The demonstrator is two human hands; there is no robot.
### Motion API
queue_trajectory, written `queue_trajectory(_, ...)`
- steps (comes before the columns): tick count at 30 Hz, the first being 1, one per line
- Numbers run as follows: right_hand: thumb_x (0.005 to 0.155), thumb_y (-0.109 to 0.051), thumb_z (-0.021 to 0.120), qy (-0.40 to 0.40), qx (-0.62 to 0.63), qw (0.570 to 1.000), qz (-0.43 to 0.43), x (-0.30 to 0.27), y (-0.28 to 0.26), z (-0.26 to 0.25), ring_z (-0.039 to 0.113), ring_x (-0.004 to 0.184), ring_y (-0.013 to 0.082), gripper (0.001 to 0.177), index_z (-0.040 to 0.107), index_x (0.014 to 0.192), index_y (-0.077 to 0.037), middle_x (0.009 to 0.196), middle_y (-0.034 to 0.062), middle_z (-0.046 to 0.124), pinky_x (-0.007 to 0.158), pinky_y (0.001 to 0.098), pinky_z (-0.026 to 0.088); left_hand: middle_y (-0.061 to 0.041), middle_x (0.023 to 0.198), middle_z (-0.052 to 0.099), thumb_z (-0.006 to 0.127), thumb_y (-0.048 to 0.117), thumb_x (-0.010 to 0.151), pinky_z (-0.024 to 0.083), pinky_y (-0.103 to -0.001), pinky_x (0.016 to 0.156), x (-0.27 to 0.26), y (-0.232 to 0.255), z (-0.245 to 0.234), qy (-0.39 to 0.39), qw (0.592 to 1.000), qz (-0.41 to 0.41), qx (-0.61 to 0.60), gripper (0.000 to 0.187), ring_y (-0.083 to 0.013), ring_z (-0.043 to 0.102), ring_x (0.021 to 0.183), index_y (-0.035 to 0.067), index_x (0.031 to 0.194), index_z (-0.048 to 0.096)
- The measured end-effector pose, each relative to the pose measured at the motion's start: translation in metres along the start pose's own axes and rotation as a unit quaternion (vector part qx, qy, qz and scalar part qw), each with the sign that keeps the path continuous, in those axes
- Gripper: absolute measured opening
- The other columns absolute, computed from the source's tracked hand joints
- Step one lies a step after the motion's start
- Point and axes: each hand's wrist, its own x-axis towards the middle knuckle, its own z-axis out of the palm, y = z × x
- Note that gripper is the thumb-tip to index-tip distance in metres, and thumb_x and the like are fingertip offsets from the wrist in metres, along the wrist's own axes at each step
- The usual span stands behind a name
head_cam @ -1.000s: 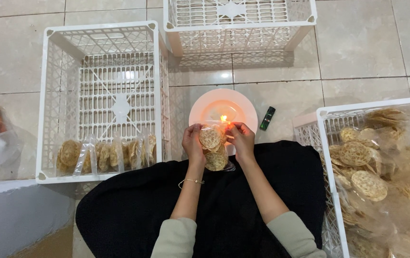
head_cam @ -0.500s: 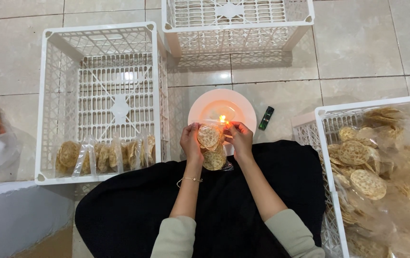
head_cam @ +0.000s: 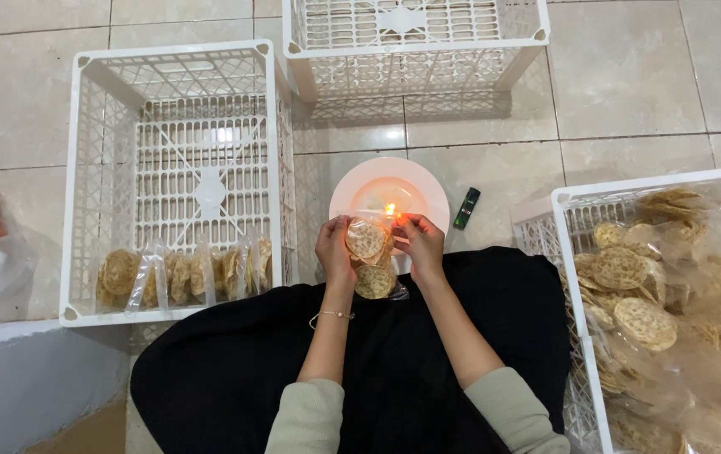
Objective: Sealing plastic bags of food items using a candle flame and organizing them into crates.
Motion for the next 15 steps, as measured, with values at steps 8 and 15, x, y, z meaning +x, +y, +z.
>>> queue_trajectory(8,0.090,-0.014,0.076,0.003,0.000,1.000,0.002,0.001,0.001,-0.001,0.073,0.070,0.0191,0.010,0.073,0.094,-0.006,0.077,0.0094,0.070,0.061,0.0357,0.064,-0.013,0.093,0.075,0.074,0.021,0.095,0.062,-0.030,0.074,-0.004,0.002,0.003,-0.001,1.000,-0.014,-0.017,0.017,-0.0192,0.074,0.087,0.006,0.103,0.070)
queue_trajectory(15,0.089,-0.013,0.075,0.026,-0.017,0.999,0.010,-0.001,-0.002,0.000,0.074,0.070,0.0192,0.007,0.074,0.094,-0.007,0.077,0.0097,0.071,0.059,0.0342,0.063,-0.022,0.107,0.074,0.069,0.020,0.101,0.053,-0.048,0.098,-0.015,0.010,0.007,-0.026,0.998,0.009,0.049,0.020,-0.0316,0.067,0.114,0.002,0.111,0.070)
